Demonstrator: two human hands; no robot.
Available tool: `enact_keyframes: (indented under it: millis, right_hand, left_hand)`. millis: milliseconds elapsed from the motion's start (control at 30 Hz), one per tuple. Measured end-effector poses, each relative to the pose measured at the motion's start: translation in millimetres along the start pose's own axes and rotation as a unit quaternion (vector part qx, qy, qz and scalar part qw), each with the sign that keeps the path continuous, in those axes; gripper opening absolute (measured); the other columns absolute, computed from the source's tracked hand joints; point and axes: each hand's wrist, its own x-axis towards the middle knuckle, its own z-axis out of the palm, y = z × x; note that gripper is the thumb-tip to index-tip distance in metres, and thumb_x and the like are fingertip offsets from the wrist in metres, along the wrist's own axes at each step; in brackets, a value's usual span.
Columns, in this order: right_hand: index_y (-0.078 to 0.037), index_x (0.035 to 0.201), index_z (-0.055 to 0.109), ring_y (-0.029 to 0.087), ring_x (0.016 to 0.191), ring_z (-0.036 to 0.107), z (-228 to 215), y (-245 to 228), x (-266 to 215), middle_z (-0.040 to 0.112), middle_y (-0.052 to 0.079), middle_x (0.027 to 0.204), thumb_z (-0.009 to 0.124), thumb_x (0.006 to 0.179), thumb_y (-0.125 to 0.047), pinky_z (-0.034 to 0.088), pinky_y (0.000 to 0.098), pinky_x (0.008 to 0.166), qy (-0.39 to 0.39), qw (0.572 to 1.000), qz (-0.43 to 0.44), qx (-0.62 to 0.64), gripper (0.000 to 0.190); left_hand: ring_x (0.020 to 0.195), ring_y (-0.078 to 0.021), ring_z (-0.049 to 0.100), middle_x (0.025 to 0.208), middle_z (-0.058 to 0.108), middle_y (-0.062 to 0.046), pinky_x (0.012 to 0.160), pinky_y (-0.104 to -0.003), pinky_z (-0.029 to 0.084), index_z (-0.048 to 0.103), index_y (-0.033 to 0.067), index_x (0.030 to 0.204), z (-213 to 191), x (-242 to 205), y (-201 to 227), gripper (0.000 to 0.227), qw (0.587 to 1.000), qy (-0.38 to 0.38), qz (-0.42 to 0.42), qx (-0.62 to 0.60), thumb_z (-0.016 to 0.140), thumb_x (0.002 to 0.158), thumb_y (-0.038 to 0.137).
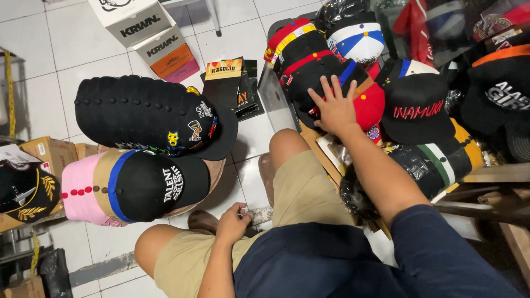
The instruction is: The person sits on the floor and sorts through a large pile of baseball caps. They pick up individual caps, inspect them, and place them into a neat stack on a wooden stool. The person also handles a plastic-wrapped cap towards the end.
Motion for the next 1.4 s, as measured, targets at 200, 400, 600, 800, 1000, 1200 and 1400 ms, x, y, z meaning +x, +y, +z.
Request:
enact_keyframes:
  millis: [200, 400, 600, 800, 1000, 1200, 1400]
  right_hand:
    - [-0.040, 0.154, 0.045, 0.035, 0.160, 0.009, 9, 8, 21, 0.021, 0.008, 0.174, 0.073, 0.085, -0.050, -0.003, 0.0826, 0.114, -0.029, 0.999, 0.029, -0.006, 0.075]
    - [-0.033, 0.155, 0.046, 0.038, 0.160, 0.005, 16, 2, 34, 0.021, 0.015, 0.173, 0.068, 0.094, -0.044, -0.006, 0.0817, 0.114, -0.021, 0.996, 0.081, 0.024, 0.066]
    - [-0.029, 0.155, 0.045, 0.038, 0.160, 0.004, 20, 5, 36, 0.019, 0.016, 0.173, 0.073, 0.090, -0.045, -0.004, 0.0786, 0.116, -0.022, 0.997, 0.071, 0.034, 0.073]
    - [-0.024, 0.155, 0.050, 0.038, 0.161, 0.007, 2, -22, 23, 0.020, 0.020, 0.174, 0.073, 0.086, -0.046, -0.002, 0.0757, 0.117, -0.022, 0.995, 0.063, 0.075, 0.077]
    - [0.001, 0.124, 0.069, 0.050, 0.127, 0.057, -8, -102, -62, 0.064, 0.033, 0.124, 0.068, 0.092, -0.062, 0.037, 0.0599, 0.111, 0.136, 0.961, -0.097, 0.222, 0.071]
    - [-0.031, 0.149, 0.052, 0.044, 0.156, 0.016, -33, -140, -119, 0.026, 0.014, 0.168, 0.066, 0.085, -0.065, 0.026, 0.0656, 0.117, -0.088, 0.989, -0.079, 0.084, 0.074]
    - [-0.017, 0.140, 0.060, 0.046, 0.148, 0.024, -9, -126, -121, 0.030, 0.019, 0.162, 0.071, 0.079, -0.051, 0.024, 0.0568, 0.115, 0.050, 0.977, -0.128, 0.165, 0.070]
  left_hand:
    - [0.098, -0.0309, 0.074, 0.111, 0.074, -0.016, 0.085, -0.042, 0.057, 0.070, 0.0081, 0.127, -2, 1, -4, 0.046, 1.000, 0.002, -0.006, -0.006, 0.077, 0.084, 0.024]
    - [0.095, -0.0279, 0.073, 0.109, 0.073, -0.015, 0.084, -0.040, 0.057, 0.070, 0.0062, 0.127, -1, 5, -14, 0.046, 1.000, 0.002, -0.017, -0.015, 0.077, 0.086, 0.023]
    - [0.105, -0.0259, 0.071, 0.111, 0.074, -0.006, 0.094, -0.043, 0.047, 0.068, 0.0152, 0.130, 8, 16, -29, 0.047, 0.999, 0.000, -0.020, 0.031, 0.075, 0.087, 0.033]
    - [0.121, -0.0390, 0.066, 0.119, 0.073, -0.018, 0.101, -0.051, 0.051, 0.067, 0.0092, 0.130, -12, -11, -2, 0.046, 1.000, 0.017, 0.003, 0.017, 0.072, 0.088, 0.026]
    - [0.121, -0.0385, 0.066, 0.118, 0.074, -0.017, 0.101, -0.050, 0.051, 0.067, 0.0121, 0.129, -13, -16, 0, 0.047, 0.999, -0.003, 0.032, 0.027, 0.072, 0.084, 0.027]
    - [0.120, -0.0347, 0.068, 0.119, 0.074, -0.016, 0.099, -0.049, 0.053, 0.068, 0.0124, 0.130, -5, -7, -7, 0.050, 0.999, -0.027, 0.019, 0.043, 0.075, 0.085, 0.034]
    - [0.098, -0.0241, 0.070, 0.107, 0.073, -0.001, 0.087, -0.035, 0.054, 0.066, 0.0179, 0.126, 9, 4, -20, 0.045, 0.997, -0.009, 0.041, 0.069, 0.070, 0.084, 0.033]
